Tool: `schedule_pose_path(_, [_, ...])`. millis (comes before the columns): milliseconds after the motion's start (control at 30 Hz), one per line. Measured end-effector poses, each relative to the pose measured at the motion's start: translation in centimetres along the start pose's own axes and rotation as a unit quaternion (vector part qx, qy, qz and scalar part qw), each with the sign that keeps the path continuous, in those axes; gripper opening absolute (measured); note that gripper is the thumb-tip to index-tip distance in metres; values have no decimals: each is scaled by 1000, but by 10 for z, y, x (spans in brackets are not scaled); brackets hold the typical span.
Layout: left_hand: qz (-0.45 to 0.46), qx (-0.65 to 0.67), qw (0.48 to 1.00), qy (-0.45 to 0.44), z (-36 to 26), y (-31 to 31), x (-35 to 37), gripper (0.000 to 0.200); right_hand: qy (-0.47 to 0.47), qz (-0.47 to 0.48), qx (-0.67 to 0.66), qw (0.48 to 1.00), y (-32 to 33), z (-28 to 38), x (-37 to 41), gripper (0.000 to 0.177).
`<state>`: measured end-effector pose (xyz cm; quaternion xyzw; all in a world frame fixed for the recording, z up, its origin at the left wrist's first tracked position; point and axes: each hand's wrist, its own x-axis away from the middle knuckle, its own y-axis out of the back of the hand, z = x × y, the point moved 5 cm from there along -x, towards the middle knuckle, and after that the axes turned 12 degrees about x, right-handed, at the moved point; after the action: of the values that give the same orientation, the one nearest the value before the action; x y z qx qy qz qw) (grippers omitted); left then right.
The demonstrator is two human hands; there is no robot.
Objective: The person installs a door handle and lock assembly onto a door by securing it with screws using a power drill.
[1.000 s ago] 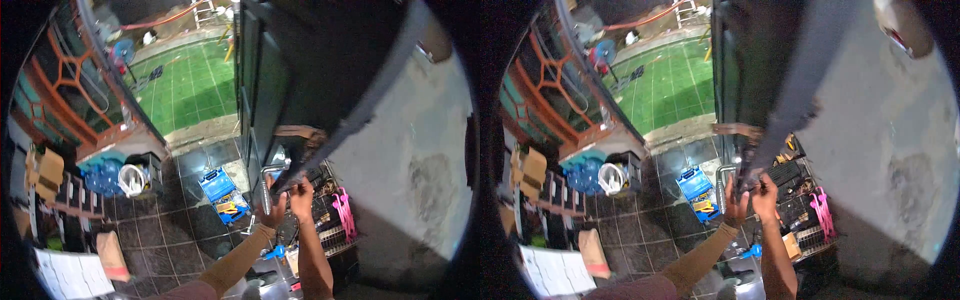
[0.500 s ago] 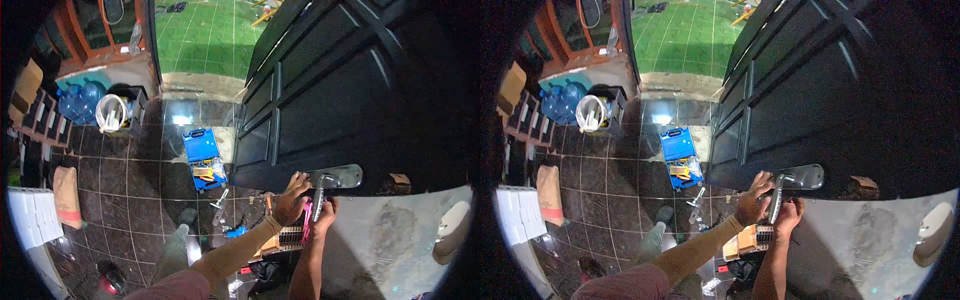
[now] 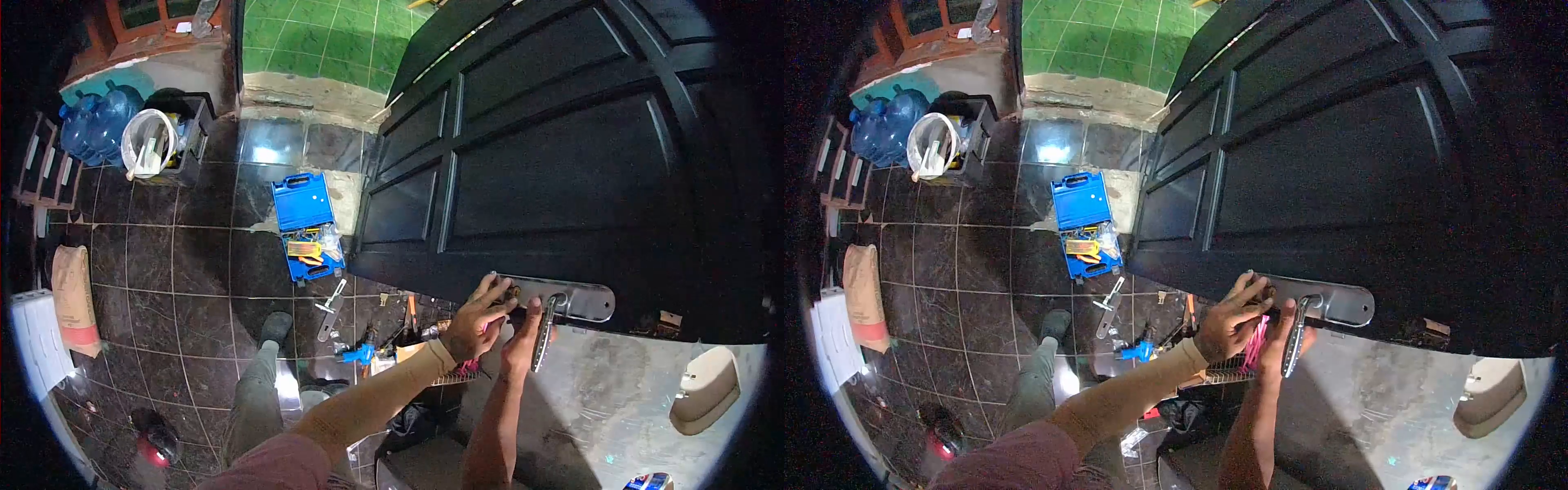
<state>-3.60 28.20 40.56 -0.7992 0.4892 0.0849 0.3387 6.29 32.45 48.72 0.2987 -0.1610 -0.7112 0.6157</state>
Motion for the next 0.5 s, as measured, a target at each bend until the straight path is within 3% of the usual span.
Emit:
schedule_pose_path(133, [-1,-3,1000,0,-1,0,1,46,-2,15,21,1000,-2,3,2,30])
schedule_pose_path(233, [12,-13,1000,2,1,1,2,47,0,18,53,998,-5,7,4,33])
schedule_pose_path(333, [5,-24,1000,17,-5,3,0,46,-7,17,-55,998,-18,30,11,34])
schedule_pose_path(500, [5,-47,998,43,-6,3,1,42,4,36,-6,999,-9,8,4,36])
